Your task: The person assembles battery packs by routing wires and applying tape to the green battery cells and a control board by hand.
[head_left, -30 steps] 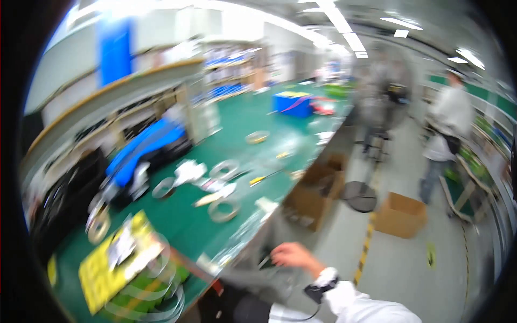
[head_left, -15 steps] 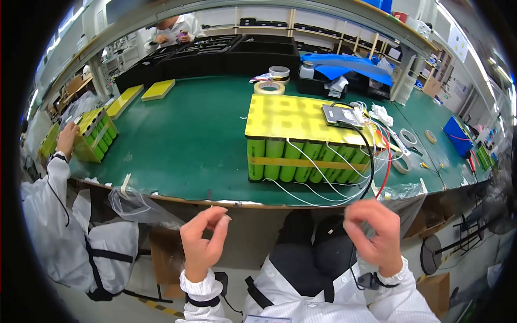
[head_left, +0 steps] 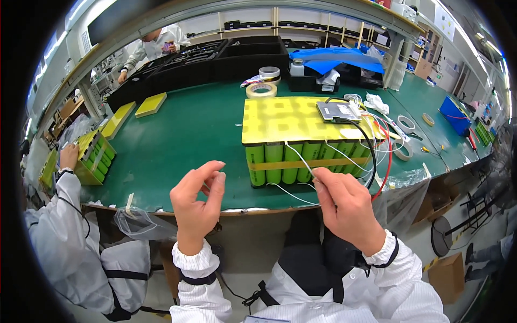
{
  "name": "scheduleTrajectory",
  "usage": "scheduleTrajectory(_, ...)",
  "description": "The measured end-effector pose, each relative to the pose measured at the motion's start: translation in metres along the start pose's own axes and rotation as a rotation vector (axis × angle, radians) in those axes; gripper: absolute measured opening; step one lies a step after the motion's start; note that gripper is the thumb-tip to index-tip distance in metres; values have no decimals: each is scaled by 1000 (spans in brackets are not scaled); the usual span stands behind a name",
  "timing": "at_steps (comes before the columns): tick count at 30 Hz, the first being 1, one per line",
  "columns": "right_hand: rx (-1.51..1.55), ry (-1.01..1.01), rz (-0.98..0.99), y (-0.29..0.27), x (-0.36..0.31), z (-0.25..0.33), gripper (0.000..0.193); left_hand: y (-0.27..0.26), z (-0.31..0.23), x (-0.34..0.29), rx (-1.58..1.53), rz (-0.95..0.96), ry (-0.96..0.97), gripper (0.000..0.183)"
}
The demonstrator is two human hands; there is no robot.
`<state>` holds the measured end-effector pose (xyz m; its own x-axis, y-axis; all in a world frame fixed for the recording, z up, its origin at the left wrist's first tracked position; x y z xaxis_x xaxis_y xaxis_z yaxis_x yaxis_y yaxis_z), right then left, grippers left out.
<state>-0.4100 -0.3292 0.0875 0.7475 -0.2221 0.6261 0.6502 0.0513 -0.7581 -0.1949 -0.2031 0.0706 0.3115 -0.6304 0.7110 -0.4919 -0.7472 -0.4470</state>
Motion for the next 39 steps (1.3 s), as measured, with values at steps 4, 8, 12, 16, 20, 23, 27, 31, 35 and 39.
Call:
scheduleTrajectory(4, -70, -127, 137, 14, 9, 10, 33, 20, -22, 11, 126, 157, 184, 28)
scheduleTrajectory(8, -74, -119, 211, 19, 9, 9, 40, 52, -49, 31, 203, 301, 302, 30)
scheduleTrajectory(12, -68, -142, 161, 17, 7, 5, 35, 77, -62, 38, 412, 440, 442, 36)
scheduleTrajectory(16, -42, -127, 157, 15, 3, -6, 32, 82, -56, 38, 483, 471, 475, 33)
scheduleTrajectory(20, 18, -111, 147, 16, -1, -21, 31, 93, -43, 30, 454, 463, 402, 34)
scheduleTrajectory(23, 37, -71, 165, 22, -4, -29, 31, 95, -36, 27, 376, 428, 365, 34)
scheduleTrajectory(27, 93, -77, 177, 29, -6, -32, 30, 80, -43, 32, 250, 289, 292, 27)
scheduleTrajectory(31, 70, -99, 215, 35, -4, -30, 35, 68, -31, 32, 119, 12, 5, 15)
scheduleTrajectory(35, 48, -139, 256, 35, -2, -24, 37, 77, -20, 38, -20, 8, -174, 35)
scheduleTrajectory(39, 22, -155, 280, 40, -3, -26, 37, 75, -18, 36, 38, -5, -205, 38)
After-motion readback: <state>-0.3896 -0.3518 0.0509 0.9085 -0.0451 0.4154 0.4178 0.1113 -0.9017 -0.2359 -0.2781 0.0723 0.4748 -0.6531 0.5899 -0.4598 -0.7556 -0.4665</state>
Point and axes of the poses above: each hand's wrist, its own x-axis towards the middle knuckle, its own y-axis out of the palm, z = x × y, the point moved 8 cm from there along x, towards the middle knuckle, and after that the axes turned 13 degrees about z, right-handed, at the moved point
